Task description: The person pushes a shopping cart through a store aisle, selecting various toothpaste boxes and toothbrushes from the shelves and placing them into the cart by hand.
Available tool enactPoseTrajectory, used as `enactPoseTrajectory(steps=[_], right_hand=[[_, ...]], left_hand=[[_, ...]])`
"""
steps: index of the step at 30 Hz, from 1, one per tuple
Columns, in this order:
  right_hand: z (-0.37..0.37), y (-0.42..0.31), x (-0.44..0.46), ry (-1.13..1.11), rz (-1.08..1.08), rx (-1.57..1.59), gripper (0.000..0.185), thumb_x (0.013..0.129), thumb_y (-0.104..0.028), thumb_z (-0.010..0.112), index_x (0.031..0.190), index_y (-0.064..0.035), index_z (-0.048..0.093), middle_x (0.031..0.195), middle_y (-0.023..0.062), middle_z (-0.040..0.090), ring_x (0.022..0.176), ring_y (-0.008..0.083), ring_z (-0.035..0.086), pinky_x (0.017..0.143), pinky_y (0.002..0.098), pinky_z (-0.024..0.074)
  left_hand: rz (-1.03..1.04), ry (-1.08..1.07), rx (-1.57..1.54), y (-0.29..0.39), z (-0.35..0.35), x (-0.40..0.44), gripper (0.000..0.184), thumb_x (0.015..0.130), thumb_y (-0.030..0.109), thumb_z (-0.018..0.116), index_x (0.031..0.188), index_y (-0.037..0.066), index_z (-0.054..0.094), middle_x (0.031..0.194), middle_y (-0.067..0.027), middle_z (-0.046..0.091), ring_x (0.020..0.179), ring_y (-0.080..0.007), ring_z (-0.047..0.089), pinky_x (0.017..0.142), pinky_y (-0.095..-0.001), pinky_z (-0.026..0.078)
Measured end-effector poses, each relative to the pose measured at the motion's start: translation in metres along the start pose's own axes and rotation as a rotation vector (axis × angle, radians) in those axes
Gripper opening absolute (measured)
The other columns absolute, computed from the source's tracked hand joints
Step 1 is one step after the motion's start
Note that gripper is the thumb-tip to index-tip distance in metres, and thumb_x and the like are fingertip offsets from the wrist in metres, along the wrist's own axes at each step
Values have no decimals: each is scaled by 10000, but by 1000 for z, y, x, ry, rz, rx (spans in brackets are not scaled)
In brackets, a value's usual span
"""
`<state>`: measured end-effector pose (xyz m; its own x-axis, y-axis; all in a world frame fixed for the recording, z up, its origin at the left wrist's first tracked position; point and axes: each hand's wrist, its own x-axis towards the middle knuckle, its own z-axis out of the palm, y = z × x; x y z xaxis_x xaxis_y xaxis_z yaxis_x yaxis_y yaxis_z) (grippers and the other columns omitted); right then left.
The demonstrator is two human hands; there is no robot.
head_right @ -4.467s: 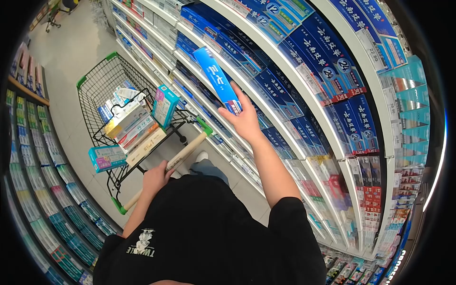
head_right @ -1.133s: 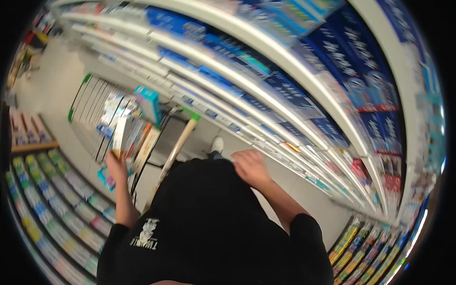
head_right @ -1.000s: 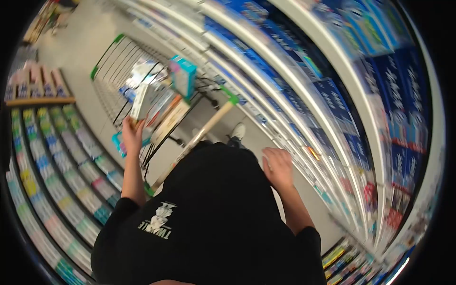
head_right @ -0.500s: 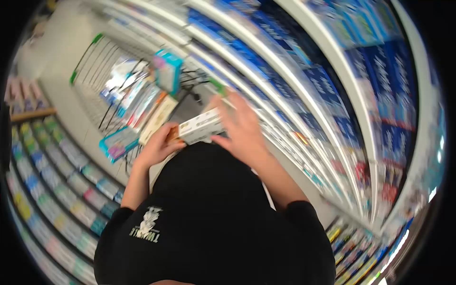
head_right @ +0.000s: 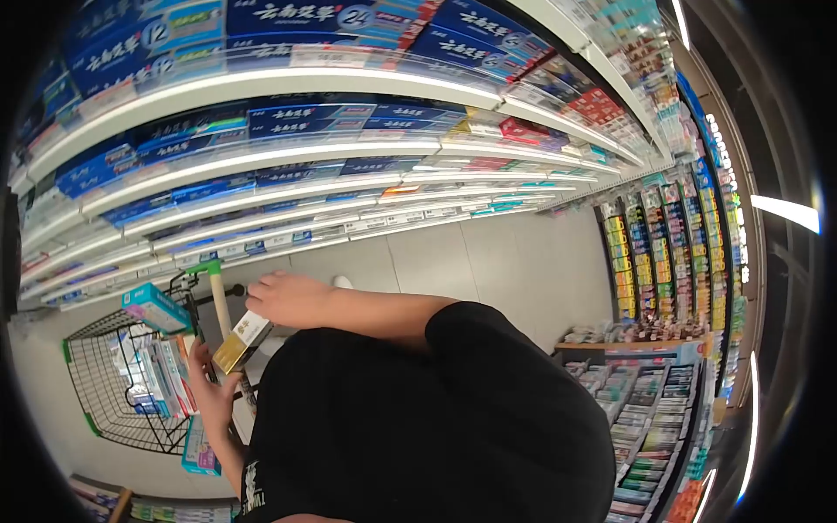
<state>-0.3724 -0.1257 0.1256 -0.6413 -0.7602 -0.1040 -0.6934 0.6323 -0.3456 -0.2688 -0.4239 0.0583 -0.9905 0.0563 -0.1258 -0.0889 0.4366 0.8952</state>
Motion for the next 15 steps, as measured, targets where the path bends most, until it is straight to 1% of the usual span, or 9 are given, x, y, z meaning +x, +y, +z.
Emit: enactPoseTrajectory(steps=[2, 3, 6, 7, 10, 11, 12, 14, 15], right_hand=[[-4, 27, -23, 63, 50, 11, 329, 848, -216, 790, 1104, -76, 637, 1133, 92, 627, 1137, 295, 623, 989, 428, 506], [-9, 40, -37, 95, 72, 21, 344, 854, -226, 794, 1121, -77, 635, 1144, 95, 625, 1151, 301, 620, 1000, 438, 505], [-32, 77, -91, 178, 181, 22, 428, 864, -272, 801, 1212, -85, 635, 1195, 95, 629, 1211, 319, 602, 1024, 449, 501], [-39, 91, -112, 214, 190, 34, 453, 862, -273, 804, 1241, -93, 634, 1213, 89, 629, 1222, 319, 596, 1031, 447, 497], [-55, 137, -180, 330, 219, 39, 530, 843, -257, 820, 1317, -116, 630, 1259, 72, 633, 1242, 318, 585, 1048, 442, 484], [-57, 153, -204, 375, 229, 20, 557, 827, -239, 830, 1334, -124, 630, 1268, 67, 635, 1240, 316, 583, 1051, 440, 480], [-59, 168, -229, 417, 239, 5, 585, 811, -222, 839, 1351, -131, 631, 1276, 63, 637, 1238, 314, 582, 1054, 437, 475], [-63, 199, -275, 556, 262, -75, 615, 766, -154, 853, 1346, -143, 648, 1253, 57, 648, 1192, 303, 586, 1035, 439, 472], [-66, 212, -296, 598, 315, -121, 615, 754, -129, 851, 1337, -139, 657, 1244, 59, 652, 1174, 305, 588, 1021, 442, 474]], left_hand=[[-171, 102, -51, -26, 13, -4, 673, 950, 113, 767, 1532, 6, 446, 1445, -204, 565, 1279, -353, 582, 1118, -451, 447], [-188, 134, 22, -47, 24, -5, 525, 1052, 157, 638, 1511, -15, 450, 1335, -222, 636, 1206, -339, 628, 1060, -448, 486], [-369, -111, 216, -35, 50, -7, 476, 1120, 284, 525, 1469, -37, 481, 1169, -244, 695, 1079, -321, 691, 942, -424, 535], [-305, 22, 74, -45, 79, -11, 522, 1134, 386, 468, 1410, -52, 528, 993, -236, 711, 863, -301, 720, 794, -411, 553], [-571, 173, 310, -31, 99, -11, 546, 1131, 420, 461, 1378, -57, 557, 953, -226, 703, 759, -279, 709, 726, -409, 546], [-552, 208, 324, -39, 100, -11, 535, 1126, 423, 473, 1370, -43, 572, 932, -224, 711, 715, -254, 716, 684, -418, 539], [-534, 207, 384, -71, 98, -13, 539, 1123, 435, 466, 1376, -29, 576, 992, -261, 722, 831, -350, 737, 742, -464, 538], [-411, 281, 664, -58, 106, -15, 544, 1123, 446, 448, 1362, -21, 590, 1060, -297, 718, 955, -468, 700, 819, -522, 520], [-393, 305, 648, -56, 111, -16, 548, 1123, 449, 444, 1356, -25, 592, 1072, -304, 713, 983, -491, 681, 839, -536, 510]])
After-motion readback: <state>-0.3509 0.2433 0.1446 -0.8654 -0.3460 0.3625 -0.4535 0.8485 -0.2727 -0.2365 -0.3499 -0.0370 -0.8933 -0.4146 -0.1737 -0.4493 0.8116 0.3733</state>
